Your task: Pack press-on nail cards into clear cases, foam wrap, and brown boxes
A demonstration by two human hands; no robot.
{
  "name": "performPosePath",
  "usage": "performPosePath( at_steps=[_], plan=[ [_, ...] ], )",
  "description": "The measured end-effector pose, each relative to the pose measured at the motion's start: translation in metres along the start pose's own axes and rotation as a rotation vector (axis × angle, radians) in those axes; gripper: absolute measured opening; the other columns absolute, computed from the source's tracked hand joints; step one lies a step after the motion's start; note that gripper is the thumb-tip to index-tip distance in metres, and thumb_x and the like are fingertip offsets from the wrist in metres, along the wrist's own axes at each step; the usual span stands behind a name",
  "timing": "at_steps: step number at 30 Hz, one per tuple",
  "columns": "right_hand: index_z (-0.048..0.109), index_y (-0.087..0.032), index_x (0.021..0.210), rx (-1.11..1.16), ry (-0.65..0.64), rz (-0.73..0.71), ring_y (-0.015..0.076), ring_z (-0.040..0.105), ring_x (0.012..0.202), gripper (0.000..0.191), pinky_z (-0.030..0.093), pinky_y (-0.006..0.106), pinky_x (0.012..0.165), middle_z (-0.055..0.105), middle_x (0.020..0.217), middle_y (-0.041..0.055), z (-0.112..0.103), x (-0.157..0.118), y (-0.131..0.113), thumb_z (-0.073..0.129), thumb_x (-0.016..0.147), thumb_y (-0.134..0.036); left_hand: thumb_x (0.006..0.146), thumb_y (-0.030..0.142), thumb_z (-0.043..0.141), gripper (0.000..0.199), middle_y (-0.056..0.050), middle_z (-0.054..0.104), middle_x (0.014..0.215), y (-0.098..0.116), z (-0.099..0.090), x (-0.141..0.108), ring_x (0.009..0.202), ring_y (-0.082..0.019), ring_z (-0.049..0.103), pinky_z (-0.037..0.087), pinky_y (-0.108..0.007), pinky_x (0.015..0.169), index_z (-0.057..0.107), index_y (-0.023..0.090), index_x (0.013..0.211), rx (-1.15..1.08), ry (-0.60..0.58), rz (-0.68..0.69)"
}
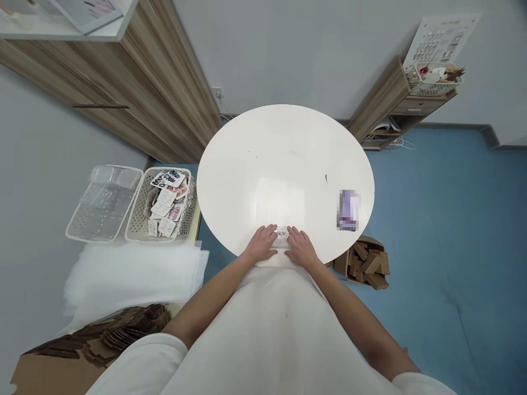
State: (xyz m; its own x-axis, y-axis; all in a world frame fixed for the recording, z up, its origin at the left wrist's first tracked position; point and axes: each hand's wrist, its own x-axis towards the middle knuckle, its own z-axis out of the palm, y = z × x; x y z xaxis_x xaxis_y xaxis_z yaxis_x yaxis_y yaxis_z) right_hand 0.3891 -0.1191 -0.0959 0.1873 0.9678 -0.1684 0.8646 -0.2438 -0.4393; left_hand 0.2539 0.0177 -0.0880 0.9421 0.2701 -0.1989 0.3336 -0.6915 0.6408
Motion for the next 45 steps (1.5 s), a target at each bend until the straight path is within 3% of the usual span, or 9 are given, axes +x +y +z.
performPosePath(
  at_steps=[7,13,17,20,24,31,36,40,45],
  plan=[
    [0.050,-0.017,0.098,-0.002,-0.060,0.047,0.0258,0.051,0.104,0.028,0.035,0.041,0.091,0.049,0.125,0.0161,-0.007,0.003,-0.010,0.048,0.070,-0.012,0.061,0.019,0.060,0.038,-0.011,0.049,0.124,0.002,0.000,0.001,0.111,-0.030,0.046,0.027,-0.044,0.097,0.055,0.022,0.099,-0.052,0.047,0.009],
    [0.049,-0.019,0.100,0.036,-0.045,0.103,0.0251,0.050,0.102,0.025,0.031,0.041,0.093,0.061,0.093,0.0082,-0.023,-0.002,-0.016,0.044,0.075,-0.019,0.067,0.026,0.056,0.031,-0.004,0.061,0.088,0.005,-0.012,0.003,0.091,-0.025,0.054,0.034,-0.040,0.090,0.058,0.024,0.098,-0.065,-0.032,-0.009],
    [0.051,-0.018,0.098,-0.003,0.056,0.084,0.0250,0.043,0.113,0.021,0.030,0.041,0.095,0.056,0.111,0.0105,-0.032,0.008,-0.012,0.040,0.080,-0.020,0.076,0.031,0.049,0.027,-0.005,0.059,0.101,0.002,-0.018,0.012,0.099,-0.023,0.051,0.037,-0.038,0.088,0.060,0.024,0.100,-0.065,0.043,-0.047],
    [0.055,-0.017,0.098,-0.017,0.077,0.126,0.0230,0.050,0.100,0.023,0.037,0.037,0.085,0.056,0.108,0.0116,-0.036,0.020,-0.006,0.036,0.084,-0.021,0.082,0.036,0.043,0.036,-0.006,0.057,0.107,-0.003,-0.022,0.016,0.098,-0.021,0.052,0.041,-0.035,0.085,0.055,0.022,0.112,-0.142,0.101,-0.083],
    [0.052,-0.016,0.111,0.034,0.009,0.203,0.0212,0.054,0.089,0.032,0.040,0.033,0.076,0.058,0.099,0.0106,-0.038,0.033,0.003,0.031,0.087,-0.021,0.082,0.038,0.044,0.034,-0.004,0.061,0.105,-0.013,-0.027,0.021,0.093,-0.019,0.056,0.043,-0.030,0.079,0.055,0.022,0.109,-0.314,0.080,-0.183],
    [0.046,-0.021,0.118,0.381,-0.101,0.389,0.0183,0.052,0.099,0.034,0.040,0.030,0.079,0.057,0.113,0.0051,-0.037,0.052,0.019,0.031,0.088,-0.025,0.076,0.035,0.050,0.023,-0.003,0.064,0.089,-0.036,-0.028,0.033,0.079,-0.017,0.058,0.045,-0.028,0.069,0.061,0.019,0.090,-0.541,0.102,-0.448],
    [0.052,-0.021,0.111,0.430,-0.129,0.457,0.0181,0.052,0.097,0.032,0.040,0.029,0.078,0.057,0.109,0.0062,-0.035,0.061,0.027,0.031,0.088,-0.024,0.077,0.034,0.048,0.024,-0.003,0.062,0.080,-0.040,-0.028,0.034,0.073,-0.018,0.057,0.045,-0.029,0.065,0.060,0.018,0.090,-0.383,0.195,-0.601],
    [0.053,-0.019,0.111,0.385,-0.126,0.493,0.0180,0.052,0.095,0.033,0.039,0.028,0.077,0.057,0.107,0.0078,-0.031,0.064,0.028,0.029,0.088,-0.023,0.080,0.027,0.046,0.035,-0.012,0.053,0.116,-0.021,-0.023,0.034,0.108,-0.025,0.048,0.038,-0.039,0.087,0.051,0.017,0.113,0.028,0.413,-0.441],
    [0.054,-0.019,0.108,0.367,-0.122,0.483,0.0177,0.053,0.094,0.031,0.039,0.027,0.076,0.058,0.104,0.0070,-0.030,0.067,0.027,0.032,0.087,-0.023,0.078,0.035,0.051,0.056,-0.011,0.037,0.137,0.000,-0.012,0.041,0.127,-0.028,0.029,0.020,-0.045,0.100,0.036,0.019,0.128,0.287,0.100,0.009]
  ],
)
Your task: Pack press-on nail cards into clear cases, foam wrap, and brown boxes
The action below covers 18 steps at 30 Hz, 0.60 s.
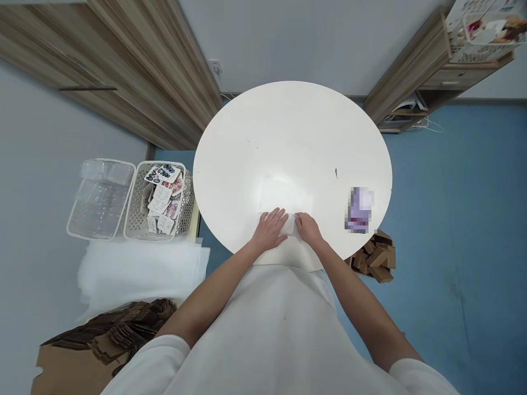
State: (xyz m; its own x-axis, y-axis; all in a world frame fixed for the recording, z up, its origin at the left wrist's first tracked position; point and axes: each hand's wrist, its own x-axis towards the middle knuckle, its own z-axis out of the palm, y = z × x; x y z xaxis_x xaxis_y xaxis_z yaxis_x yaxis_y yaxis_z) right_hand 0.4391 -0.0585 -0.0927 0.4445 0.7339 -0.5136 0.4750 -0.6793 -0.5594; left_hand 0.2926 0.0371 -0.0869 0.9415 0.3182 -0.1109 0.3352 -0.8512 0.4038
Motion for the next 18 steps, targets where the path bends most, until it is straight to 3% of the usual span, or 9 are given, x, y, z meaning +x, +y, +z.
performPosePath(
  at_steps=[3,7,9,12,15,18],
  plan=[
    [0.051,-0.020,0.111,0.019,0.009,0.043,0.0183,0.054,0.092,0.030,0.040,0.027,0.072,0.059,0.106,0.0063,-0.003,-0.001,0.002,0.037,0.085,-0.024,0.074,0.036,0.056,0.066,-0.012,0.037,0.136,0.001,0.004,0.007,0.125,-0.027,0.030,0.019,-0.045,0.099,0.030,0.018,0.132,0.045,-0.106,0.021],
    [0.048,-0.022,0.113,-0.004,0.060,0.242,0.0208,0.057,0.079,0.033,0.041,0.030,0.064,0.062,0.093,0.0062,-0.008,-0.015,0.016,0.040,0.084,-0.033,0.070,0.037,0.059,0.069,-0.013,0.045,0.127,-0.002,0.005,0.012,0.115,-0.028,0.039,0.018,-0.045,0.098,0.031,0.018,0.130,0.053,-0.145,0.000],
    [0.048,-0.022,0.113,0.016,0.142,0.283,0.0213,0.057,0.082,0.034,0.042,0.031,0.067,0.061,0.094,0.0067,-0.006,-0.027,0.025,0.039,0.083,-0.035,0.067,0.037,0.060,0.070,-0.012,0.048,0.121,-0.001,0.004,0.011,0.110,-0.027,0.042,0.018,-0.045,0.097,0.033,0.018,0.128,0.048,-0.154,-0.006],
    [0.042,-0.018,0.122,0.163,0.297,0.249,0.0211,0.052,0.097,0.046,0.043,0.032,0.078,0.050,0.116,0.0114,0.006,-0.046,0.035,0.043,0.079,-0.036,0.064,0.036,0.061,0.068,-0.012,0.048,0.117,0.001,0.004,0.008,0.107,-0.027,0.041,0.018,-0.045,0.096,0.037,0.019,0.125,0.041,-0.160,-0.008],
    [0.032,-0.017,0.130,0.394,0.302,0.259,0.0202,0.053,0.098,0.065,0.045,0.031,0.080,0.043,0.125,0.0125,0.024,-0.056,0.035,0.053,0.071,-0.037,0.061,0.036,0.062,0.067,-0.011,0.047,0.115,0.003,0.003,0.004,0.107,-0.028,0.040,0.020,-0.044,0.094,0.039,0.019,0.122,0.030,-0.187,-0.012],
    [0.035,-0.020,0.127,0.508,0.268,0.294,0.0207,0.054,0.098,0.069,0.046,0.031,0.079,0.050,0.118,0.0096,0.035,-0.056,0.029,0.060,0.064,-0.036,0.060,0.036,0.063,0.066,-0.011,0.047,0.114,0.002,0.004,0.000,0.107,-0.028,0.039,0.022,-0.044,0.093,0.040,0.021,0.121,0.013,-0.199,-0.014]
  ],
)
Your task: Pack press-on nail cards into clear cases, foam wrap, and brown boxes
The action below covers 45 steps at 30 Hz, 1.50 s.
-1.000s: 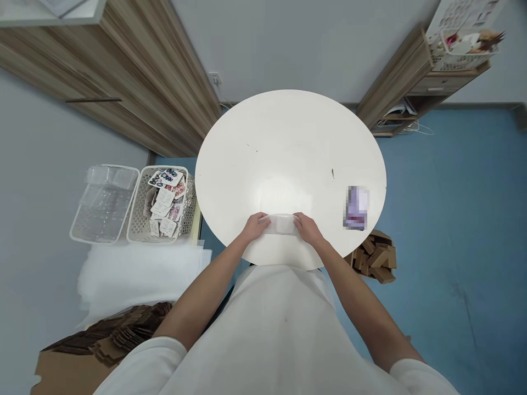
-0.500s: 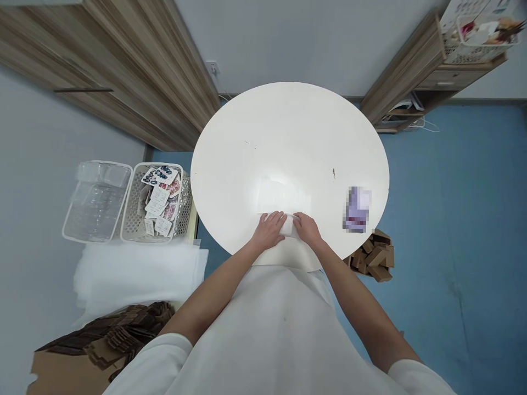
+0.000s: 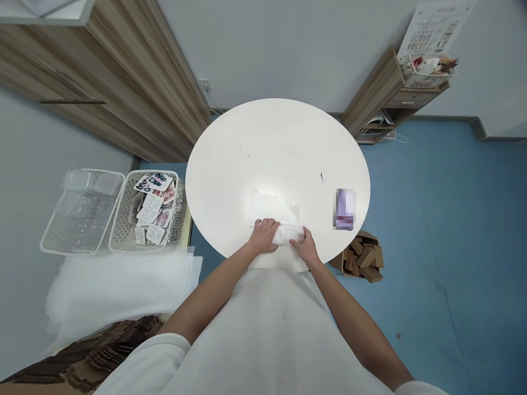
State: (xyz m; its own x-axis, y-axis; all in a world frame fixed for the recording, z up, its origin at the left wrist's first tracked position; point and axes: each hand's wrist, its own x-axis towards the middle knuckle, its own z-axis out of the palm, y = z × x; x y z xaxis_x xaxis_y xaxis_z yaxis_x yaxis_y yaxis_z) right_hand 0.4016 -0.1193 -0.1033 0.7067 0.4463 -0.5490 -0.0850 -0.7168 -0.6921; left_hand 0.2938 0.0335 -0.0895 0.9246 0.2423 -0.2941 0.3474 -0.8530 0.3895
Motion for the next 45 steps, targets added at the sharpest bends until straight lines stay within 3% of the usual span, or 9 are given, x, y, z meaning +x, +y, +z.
performPosePath(
  at_steps=[6,12,17,22,24,28,30,39,45],
  plan=[
    [0.056,-0.019,0.094,-0.056,0.002,-0.006,0.0216,0.054,0.091,0.034,0.045,0.033,0.075,0.056,0.102,0.0080,0.004,0.005,-0.009,0.058,0.063,-0.035,0.061,0.034,0.064,0.071,-0.013,0.044,0.122,-0.001,0.007,-0.009,0.113,-0.031,0.037,0.023,-0.044,0.094,0.037,0.022,0.126,-0.026,0.079,0.005],
    [0.050,-0.021,0.099,0.080,0.058,-0.016,0.0185,0.056,0.083,0.032,0.046,0.030,0.069,0.057,0.098,0.0053,0.008,-0.002,-0.010,0.051,0.069,-0.033,0.064,0.042,0.063,0.082,-0.015,0.037,0.133,0.000,0.015,-0.026,0.121,-0.034,0.032,0.015,-0.048,0.100,0.026,0.022,0.135,-0.018,0.154,0.011],
    [0.043,-0.019,0.112,0.106,0.090,-0.001,0.0180,0.058,0.081,0.042,0.048,0.029,0.067,0.057,0.100,0.0089,0.014,-0.005,-0.017,0.048,0.073,-0.033,0.069,0.042,0.059,0.070,-0.014,0.040,0.131,0.001,0.018,-0.045,0.121,-0.032,0.033,0.013,-0.047,0.102,0.032,0.024,0.132,-0.009,0.124,0.076],
    [0.053,-0.017,0.105,0.070,-0.069,-0.103,0.0168,0.059,0.087,0.035,0.048,0.029,0.074,0.062,0.098,0.0071,0.024,-0.008,-0.031,0.048,0.075,-0.035,0.068,0.039,0.059,0.068,-0.012,0.038,0.133,0.001,0.018,-0.052,0.123,-0.030,0.031,0.017,-0.047,0.101,0.034,0.025,0.130,-0.051,0.090,0.059],
    [0.056,-0.019,0.103,0.042,-0.131,-0.142,0.0169,0.058,0.092,0.032,0.046,0.030,0.079,0.062,0.100,0.0062,0.027,-0.010,-0.034,0.044,0.078,-0.034,0.069,0.038,0.059,0.066,-0.013,0.033,0.136,-0.002,0.019,-0.057,0.126,-0.030,0.027,0.016,-0.049,0.101,0.034,0.024,0.129,-0.090,0.134,-0.028],
    [0.055,-0.021,0.109,-0.119,-0.118,-0.238,0.0201,0.050,0.104,0.034,0.042,0.035,0.088,0.052,0.112,0.0082,0.032,-0.013,-0.030,0.041,0.079,-0.027,0.072,0.040,0.055,0.067,-0.018,0.029,0.135,-0.011,0.028,-0.071,0.125,-0.034,0.028,0.029,-0.051,0.094,0.028,0.018,0.130,-0.317,0.229,-0.533],
    [0.053,-0.022,0.110,-0.247,-0.059,-0.306,0.0234,0.045,0.109,0.036,0.040,0.038,0.090,0.043,0.119,0.0095,0.035,-0.014,-0.026,0.047,0.075,-0.025,0.072,0.040,0.054,0.067,-0.019,0.032,0.131,-0.015,0.033,-0.076,0.122,-0.032,0.033,0.035,-0.046,0.092,0.028,0.015,0.129,-0.493,0.209,-0.678],
    [0.048,-0.022,0.110,-0.278,-0.060,-0.387,0.0209,0.045,0.107,0.037,0.040,0.036,0.089,0.043,0.115,0.0069,0.051,-0.014,-0.019,0.048,0.073,-0.020,0.073,0.034,0.058,0.040,-0.012,0.045,0.116,-0.011,0.041,-0.075,0.102,-0.021,0.053,0.048,-0.032,0.079,0.046,0.019,0.109,-0.868,0.258,-0.724],
    [0.047,-0.022,0.110,-0.232,-0.110,-0.409,0.0196,0.047,0.104,0.037,0.042,0.034,0.087,0.043,0.114,0.0063,0.056,-0.025,-0.010,0.050,0.072,-0.021,0.070,0.030,0.065,0.058,-0.015,0.045,0.121,-0.012,0.037,-0.077,0.096,-0.019,0.056,0.050,-0.032,0.071,0.033,0.021,0.119,-1.048,0.412,-0.838]
  ],
)
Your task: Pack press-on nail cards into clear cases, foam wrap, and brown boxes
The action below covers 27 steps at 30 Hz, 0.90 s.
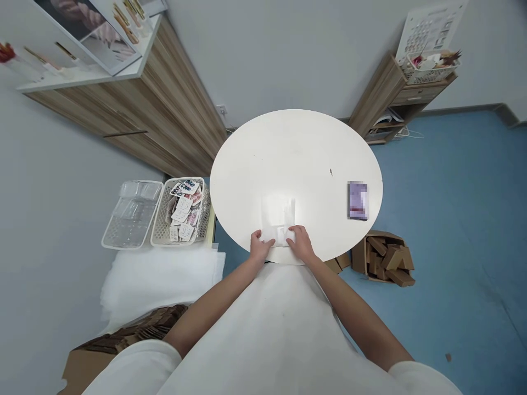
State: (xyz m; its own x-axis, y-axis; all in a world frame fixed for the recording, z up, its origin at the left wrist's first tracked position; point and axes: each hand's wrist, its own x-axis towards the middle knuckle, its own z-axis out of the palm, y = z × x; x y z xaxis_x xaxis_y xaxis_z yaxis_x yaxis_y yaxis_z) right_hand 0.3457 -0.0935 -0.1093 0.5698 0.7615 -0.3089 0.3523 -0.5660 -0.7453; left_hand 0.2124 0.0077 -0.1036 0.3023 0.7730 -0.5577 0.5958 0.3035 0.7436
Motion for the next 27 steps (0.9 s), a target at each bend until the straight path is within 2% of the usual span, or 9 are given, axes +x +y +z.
performPosePath(
  at_steps=[2,4,7,10,14,19,23,27],
  plan=[
    [0.047,-0.022,0.110,-0.001,0.011,-0.006,0.0198,0.047,0.104,0.037,0.042,0.034,0.086,0.043,0.114,0.0065,0.003,-0.004,0.001,0.049,0.073,-0.022,0.072,0.031,0.063,0.057,-0.015,0.048,0.118,0.002,-0.002,0.000,0.090,-0.017,0.059,0.050,-0.030,0.067,0.032,0.019,0.119,0.021,-0.025,-0.026],
    [0.047,-0.023,0.110,-0.021,0.038,-0.001,0.0215,0.045,0.106,0.036,0.041,0.037,0.087,0.042,0.115,0.0068,0.007,-0.007,0.000,0.049,0.074,-0.022,0.075,0.030,0.058,0.044,-0.011,0.056,0.103,0.006,-0.004,-0.001,0.080,-0.015,0.060,0.049,-0.028,0.065,0.039,0.017,0.113,0.083,-0.081,0.004],
    [0.048,-0.023,0.109,-0.071,0.095,0.015,0.0250,0.041,0.110,0.035,0.039,0.041,0.088,0.039,0.117,0.0085,0.012,-0.008,-0.002,0.050,0.074,-0.021,0.073,0.025,0.055,0.020,-0.003,0.059,0.078,0.011,-0.005,-0.001,0.070,-0.013,0.058,0.048,-0.027,0.063,0.052,0.017,0.091,0.149,-0.140,0.074],
    [0.050,-0.022,0.106,-0.085,0.088,0.024,0.0242,0.045,0.103,0.031,0.041,0.038,0.084,0.044,0.109,0.0089,0.014,-0.007,-0.004,0.049,0.075,-0.021,0.071,0.024,0.056,0.009,0.001,0.056,0.068,0.015,-0.001,-0.003,0.064,-0.012,0.054,0.047,-0.027,0.063,0.054,0.018,0.077,0.233,-0.176,0.177],
    [0.050,-0.021,0.104,-0.030,0.022,0.039,0.0185,0.052,0.086,0.028,0.044,0.032,0.075,0.051,0.099,0.0056,0.009,-0.006,-0.006,0.046,0.077,-0.023,0.073,0.024,0.053,0.008,0.000,0.058,0.069,0.019,0.013,-0.007,0.060,-0.012,0.053,0.047,-0.027,0.062,0.055,0.019,0.079,0.326,-0.236,0.319],
    [0.053,-0.022,0.097,-0.001,0.020,0.055,0.0147,0.053,0.084,0.027,0.043,0.028,0.074,0.054,0.092,0.0033,0.001,-0.005,-0.008,0.029,0.085,-0.026,0.076,0.017,0.048,0.013,-0.002,0.062,0.077,0.017,0.026,-0.011,0.068,-0.014,0.058,0.049,-0.030,0.069,0.057,0.019,0.085,0.337,-0.284,0.377],
    [0.053,-0.021,0.094,-0.036,0.032,0.074,0.0155,0.052,0.076,0.023,0.043,0.029,0.068,0.053,0.086,0.0025,0.001,-0.003,-0.011,0.040,0.081,-0.034,0.075,0.017,0.050,0.020,-0.004,0.064,0.086,0.010,0.025,-0.013,0.077,-0.015,0.060,0.049,-0.031,0.076,0.056,0.019,0.094,0.318,-0.331,0.401],
    [0.051,-0.020,0.094,-0.073,0.044,0.079,0.0152,0.051,0.072,0.020,0.044,0.030,0.065,0.052,0.086,0.0025,0.003,0.000,-0.011,0.044,0.076,-0.026,0.077,0.021,0.049,0.027,-0.006,0.061,0.093,0.004,0.017,-0.012,0.084,-0.016,0.060,0.049,-0.033,0.077,0.050,0.017,0.104,0.347,-0.230,0.458]
  ],
)
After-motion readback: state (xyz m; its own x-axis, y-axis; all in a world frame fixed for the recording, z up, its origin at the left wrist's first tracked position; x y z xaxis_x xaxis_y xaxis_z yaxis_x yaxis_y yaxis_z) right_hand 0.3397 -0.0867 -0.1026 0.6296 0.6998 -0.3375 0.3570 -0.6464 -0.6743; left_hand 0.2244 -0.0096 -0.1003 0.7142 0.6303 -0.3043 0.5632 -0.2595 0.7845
